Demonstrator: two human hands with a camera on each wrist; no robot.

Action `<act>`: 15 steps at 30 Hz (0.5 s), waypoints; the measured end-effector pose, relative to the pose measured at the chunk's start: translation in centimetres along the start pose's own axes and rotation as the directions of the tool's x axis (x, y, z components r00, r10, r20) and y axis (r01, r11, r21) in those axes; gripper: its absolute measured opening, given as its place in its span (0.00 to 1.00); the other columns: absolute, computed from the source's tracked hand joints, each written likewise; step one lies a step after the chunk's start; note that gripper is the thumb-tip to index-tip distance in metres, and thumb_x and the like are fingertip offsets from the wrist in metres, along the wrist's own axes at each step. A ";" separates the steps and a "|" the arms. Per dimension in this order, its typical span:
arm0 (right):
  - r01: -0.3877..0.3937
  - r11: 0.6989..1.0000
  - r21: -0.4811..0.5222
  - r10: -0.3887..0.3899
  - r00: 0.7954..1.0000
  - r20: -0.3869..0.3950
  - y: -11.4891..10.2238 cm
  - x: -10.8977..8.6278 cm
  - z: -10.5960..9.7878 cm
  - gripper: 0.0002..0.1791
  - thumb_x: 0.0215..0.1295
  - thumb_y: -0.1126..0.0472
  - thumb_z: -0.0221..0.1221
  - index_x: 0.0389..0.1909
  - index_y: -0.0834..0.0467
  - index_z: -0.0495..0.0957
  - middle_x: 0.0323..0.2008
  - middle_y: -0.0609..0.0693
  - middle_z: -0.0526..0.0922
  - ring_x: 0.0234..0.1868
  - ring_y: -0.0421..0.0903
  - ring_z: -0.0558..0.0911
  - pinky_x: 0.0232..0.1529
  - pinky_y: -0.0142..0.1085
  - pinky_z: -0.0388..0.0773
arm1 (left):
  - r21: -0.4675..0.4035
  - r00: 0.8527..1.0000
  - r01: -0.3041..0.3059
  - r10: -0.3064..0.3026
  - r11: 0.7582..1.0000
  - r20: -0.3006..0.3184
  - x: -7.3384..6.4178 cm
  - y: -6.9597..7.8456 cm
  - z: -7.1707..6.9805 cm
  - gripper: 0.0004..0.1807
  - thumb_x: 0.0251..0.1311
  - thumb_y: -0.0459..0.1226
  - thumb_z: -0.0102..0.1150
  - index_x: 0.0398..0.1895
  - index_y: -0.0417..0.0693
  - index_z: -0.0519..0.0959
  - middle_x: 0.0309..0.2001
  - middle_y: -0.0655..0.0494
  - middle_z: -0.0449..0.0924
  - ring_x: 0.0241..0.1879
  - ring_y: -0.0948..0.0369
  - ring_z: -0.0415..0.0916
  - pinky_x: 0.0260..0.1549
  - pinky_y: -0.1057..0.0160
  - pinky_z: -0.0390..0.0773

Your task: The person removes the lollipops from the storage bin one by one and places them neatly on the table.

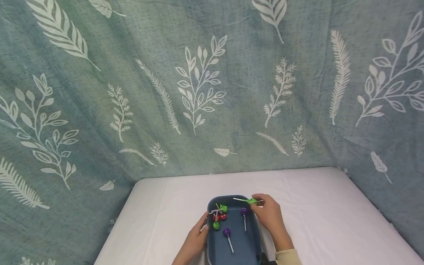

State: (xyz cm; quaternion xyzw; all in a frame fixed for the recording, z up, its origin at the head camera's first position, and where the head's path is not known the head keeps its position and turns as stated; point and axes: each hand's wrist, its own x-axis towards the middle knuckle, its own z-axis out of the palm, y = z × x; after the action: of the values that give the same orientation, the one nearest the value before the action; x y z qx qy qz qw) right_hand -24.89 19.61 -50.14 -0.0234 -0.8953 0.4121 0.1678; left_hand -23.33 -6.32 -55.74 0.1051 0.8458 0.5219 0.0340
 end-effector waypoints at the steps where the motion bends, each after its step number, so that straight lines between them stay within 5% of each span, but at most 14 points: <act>1: -0.002 1.000 -0.003 0.002 1.000 0.000 0.1 0.0 -0.1 0.15 0.52 0.59 0.60 0.42 0.56 0.78 0.36 0.51 0.79 0.37 0.47 0.78 0.35 0.43 0.73 | -0.002 1.000 -0.002 0.002 1.000 -0.002 0.0 0.0 0.0 0.25 0.64 0.36 0.41 0.65 0.54 0.57 0.58 0.48 0.65 0.57 0.50 0.62 0.53 0.46 0.61; 15: -0.087 0.996 0.016 0.087 0.996 0.025 2.0 0.2 -2.2 0.17 0.53 0.57 0.60 0.45 0.57 0.77 0.36 0.55 0.81 0.39 0.50 0.78 0.35 0.44 0.74 | -0.013 1.000 -0.008 0.008 1.000 -0.001 0.0 -0.1 0.0 0.25 0.65 0.36 0.41 0.65 0.53 0.57 0.58 0.48 0.65 0.57 0.50 0.61 0.53 0.46 0.60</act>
State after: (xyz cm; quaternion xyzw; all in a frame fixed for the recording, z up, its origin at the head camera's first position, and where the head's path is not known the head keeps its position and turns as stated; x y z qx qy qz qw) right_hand -24.56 22.60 -50.26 -0.0559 -0.8919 0.4267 0.1392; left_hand -23.36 -6.32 -55.81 0.1081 0.8420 0.5276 0.0320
